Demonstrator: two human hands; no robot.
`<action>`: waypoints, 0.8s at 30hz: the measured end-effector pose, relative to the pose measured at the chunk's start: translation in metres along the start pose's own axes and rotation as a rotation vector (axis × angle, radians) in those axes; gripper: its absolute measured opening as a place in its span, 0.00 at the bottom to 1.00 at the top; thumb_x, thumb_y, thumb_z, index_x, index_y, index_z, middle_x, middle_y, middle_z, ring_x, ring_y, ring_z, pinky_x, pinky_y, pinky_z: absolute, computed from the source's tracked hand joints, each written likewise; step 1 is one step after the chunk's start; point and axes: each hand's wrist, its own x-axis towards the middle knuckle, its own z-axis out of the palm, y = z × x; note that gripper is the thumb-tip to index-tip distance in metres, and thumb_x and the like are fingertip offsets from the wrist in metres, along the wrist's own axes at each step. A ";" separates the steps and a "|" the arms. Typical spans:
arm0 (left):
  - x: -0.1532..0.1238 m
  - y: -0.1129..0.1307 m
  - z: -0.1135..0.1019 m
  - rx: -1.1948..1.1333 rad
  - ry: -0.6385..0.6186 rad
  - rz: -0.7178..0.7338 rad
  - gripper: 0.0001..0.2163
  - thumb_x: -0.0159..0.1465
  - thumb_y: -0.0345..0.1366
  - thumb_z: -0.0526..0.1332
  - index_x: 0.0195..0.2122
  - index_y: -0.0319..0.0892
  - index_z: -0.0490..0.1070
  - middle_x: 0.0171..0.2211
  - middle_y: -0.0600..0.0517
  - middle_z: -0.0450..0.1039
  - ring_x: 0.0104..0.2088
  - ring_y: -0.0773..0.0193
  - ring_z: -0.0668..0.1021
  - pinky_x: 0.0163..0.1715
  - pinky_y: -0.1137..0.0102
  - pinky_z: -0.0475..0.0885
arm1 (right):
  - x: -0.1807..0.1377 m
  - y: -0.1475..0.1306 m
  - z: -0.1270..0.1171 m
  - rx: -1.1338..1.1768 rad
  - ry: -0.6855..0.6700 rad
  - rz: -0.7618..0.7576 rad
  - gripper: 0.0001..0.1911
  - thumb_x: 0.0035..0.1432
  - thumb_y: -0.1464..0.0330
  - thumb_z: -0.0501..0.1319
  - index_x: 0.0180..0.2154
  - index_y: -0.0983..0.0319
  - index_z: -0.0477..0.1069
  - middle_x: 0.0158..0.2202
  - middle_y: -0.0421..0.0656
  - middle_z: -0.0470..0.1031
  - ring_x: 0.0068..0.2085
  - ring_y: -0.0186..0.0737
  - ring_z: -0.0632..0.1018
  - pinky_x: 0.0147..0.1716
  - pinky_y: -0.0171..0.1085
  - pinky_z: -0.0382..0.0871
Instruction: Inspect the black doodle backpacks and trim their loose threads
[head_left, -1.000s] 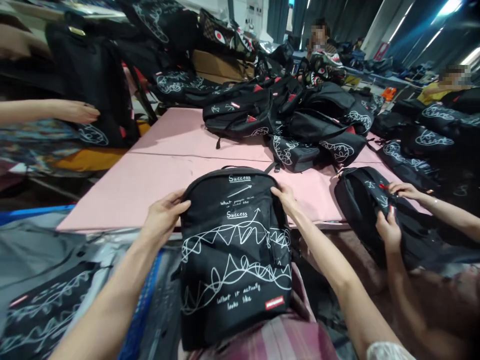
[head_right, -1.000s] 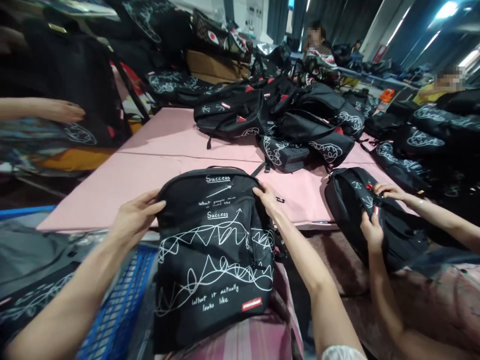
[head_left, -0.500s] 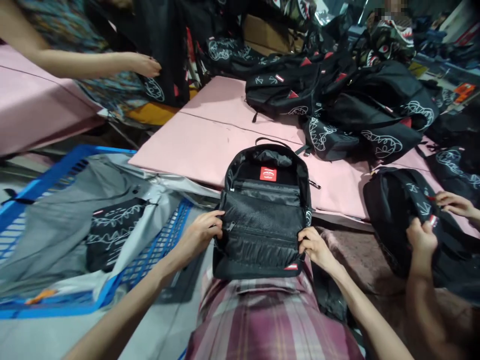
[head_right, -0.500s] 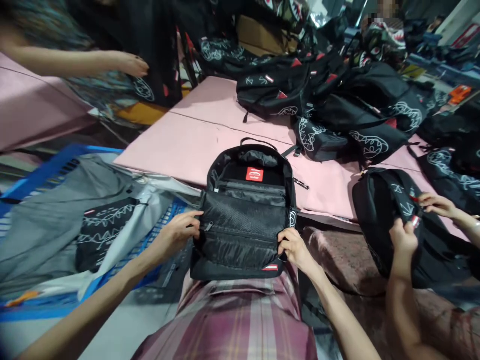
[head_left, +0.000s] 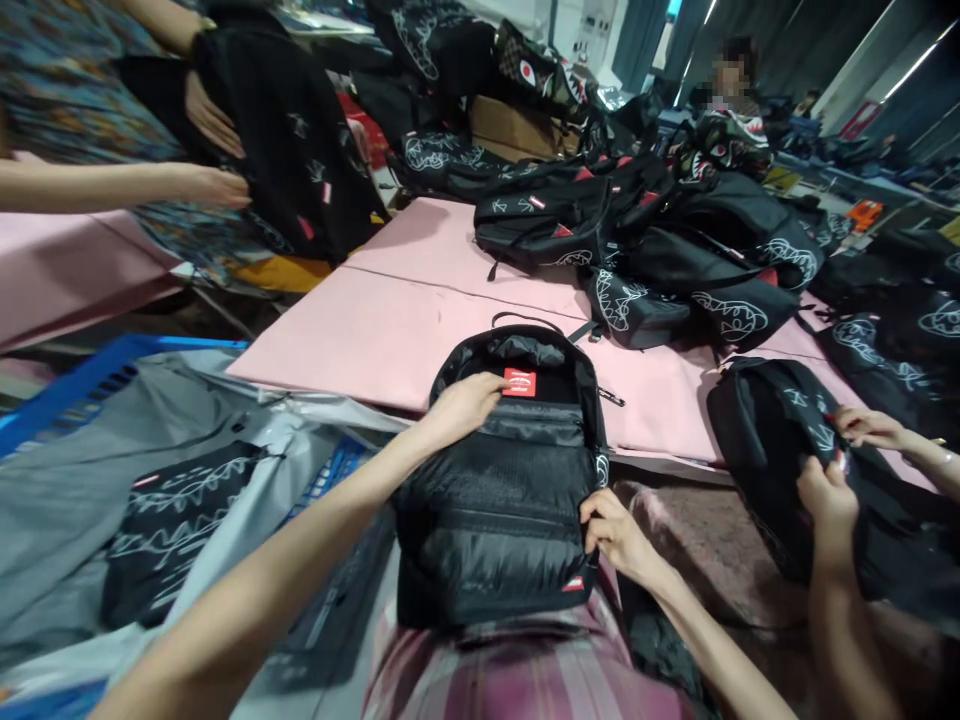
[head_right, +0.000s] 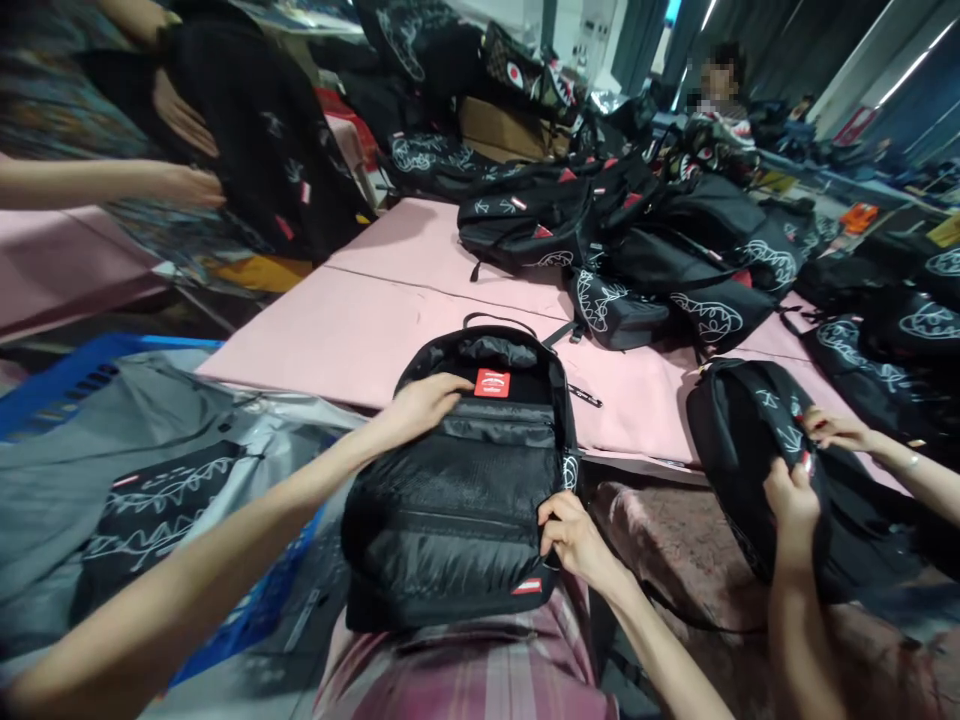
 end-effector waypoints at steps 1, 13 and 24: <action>0.014 0.003 0.015 0.048 -0.099 -0.021 0.18 0.62 0.36 0.49 0.52 0.37 0.64 0.54 0.43 0.65 0.54 0.56 0.67 0.53 0.61 0.62 | -0.001 -0.003 -0.004 0.010 -0.008 0.016 0.18 0.41 0.86 0.50 0.20 0.61 0.70 0.34 0.42 0.68 0.40 0.38 0.68 0.40 0.40 0.61; 0.006 0.009 0.076 0.033 -0.661 0.078 0.17 0.67 0.39 0.44 0.52 0.45 0.66 0.53 0.48 0.68 0.55 0.64 0.67 0.59 0.52 0.30 | 0.103 0.132 -0.101 -0.253 0.370 0.502 0.18 0.53 0.68 0.55 0.47 0.61 0.69 0.49 0.50 0.68 0.50 0.48 0.67 0.52 0.47 0.59; 0.004 -0.009 0.089 0.006 -0.500 0.073 0.18 0.66 0.42 0.47 0.55 0.45 0.62 0.56 0.48 0.65 0.57 0.59 0.65 0.59 0.48 0.33 | 0.100 0.184 -0.093 -0.094 0.568 0.642 0.22 0.54 0.54 0.50 0.31 0.66 0.70 0.27 0.46 0.70 0.30 0.39 0.69 0.31 0.38 0.64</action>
